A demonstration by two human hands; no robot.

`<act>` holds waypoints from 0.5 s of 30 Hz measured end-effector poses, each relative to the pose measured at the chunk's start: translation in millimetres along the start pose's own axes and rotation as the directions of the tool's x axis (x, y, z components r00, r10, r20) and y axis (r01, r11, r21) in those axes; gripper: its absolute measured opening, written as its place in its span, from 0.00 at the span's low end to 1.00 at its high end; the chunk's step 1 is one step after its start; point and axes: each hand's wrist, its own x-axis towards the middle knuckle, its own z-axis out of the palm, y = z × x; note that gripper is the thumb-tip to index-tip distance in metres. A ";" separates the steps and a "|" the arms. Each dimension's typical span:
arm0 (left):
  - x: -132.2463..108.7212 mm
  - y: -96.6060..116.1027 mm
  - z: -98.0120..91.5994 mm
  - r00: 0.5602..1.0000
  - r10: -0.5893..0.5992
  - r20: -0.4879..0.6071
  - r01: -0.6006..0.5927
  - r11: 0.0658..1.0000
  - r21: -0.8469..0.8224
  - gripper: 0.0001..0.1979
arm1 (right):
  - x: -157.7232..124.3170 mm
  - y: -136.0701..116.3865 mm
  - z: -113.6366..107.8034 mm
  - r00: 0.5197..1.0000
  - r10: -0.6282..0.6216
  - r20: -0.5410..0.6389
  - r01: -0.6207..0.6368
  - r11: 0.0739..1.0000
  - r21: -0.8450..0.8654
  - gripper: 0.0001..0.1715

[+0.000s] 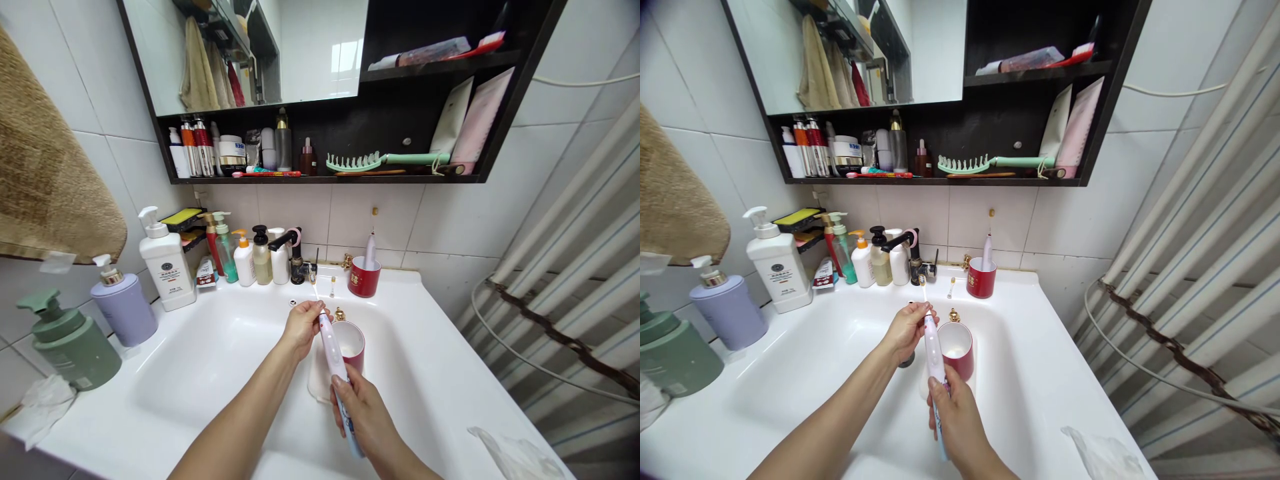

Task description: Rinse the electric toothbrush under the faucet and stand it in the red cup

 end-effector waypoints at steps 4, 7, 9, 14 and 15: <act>-2.9 0.6 3.6 1.000 0.021 0.010 -0.022 1.000 0.017 0.07 | -0.7 1.3 -0.4 0.999 -0.032 -0.024 0.031 0.999 -0.017 0.15; -2.6 0.3 3.6 1.000 0.008 0.024 -0.008 1.000 -0.002 0.06 | -3.0 -0.6 0.5 1.000 0.006 0.022 -0.007 0.997 0.081 0.14; -1.9 0.0 3.0 0.999 -0.013 0.042 0.014 1.000 -0.026 0.07 | -4.1 -2.3 1.2 0.996 0.043 0.082 -0.057 0.981 0.187 0.15; -2.3 -0.1 3.5 0.998 -0.024 0.065 0.028 0.997 -0.073 0.08 | -2.3 -5.0 2.2 0.994 0.043 0.102 -0.067 0.968 0.240 0.15; -2.9 0.1 4.2 0.998 -0.018 0.064 0.023 0.997 -0.075 0.08 | -1.8 -4.8 2.5 0.996 0.032 0.082 -0.049 0.976 0.214 0.15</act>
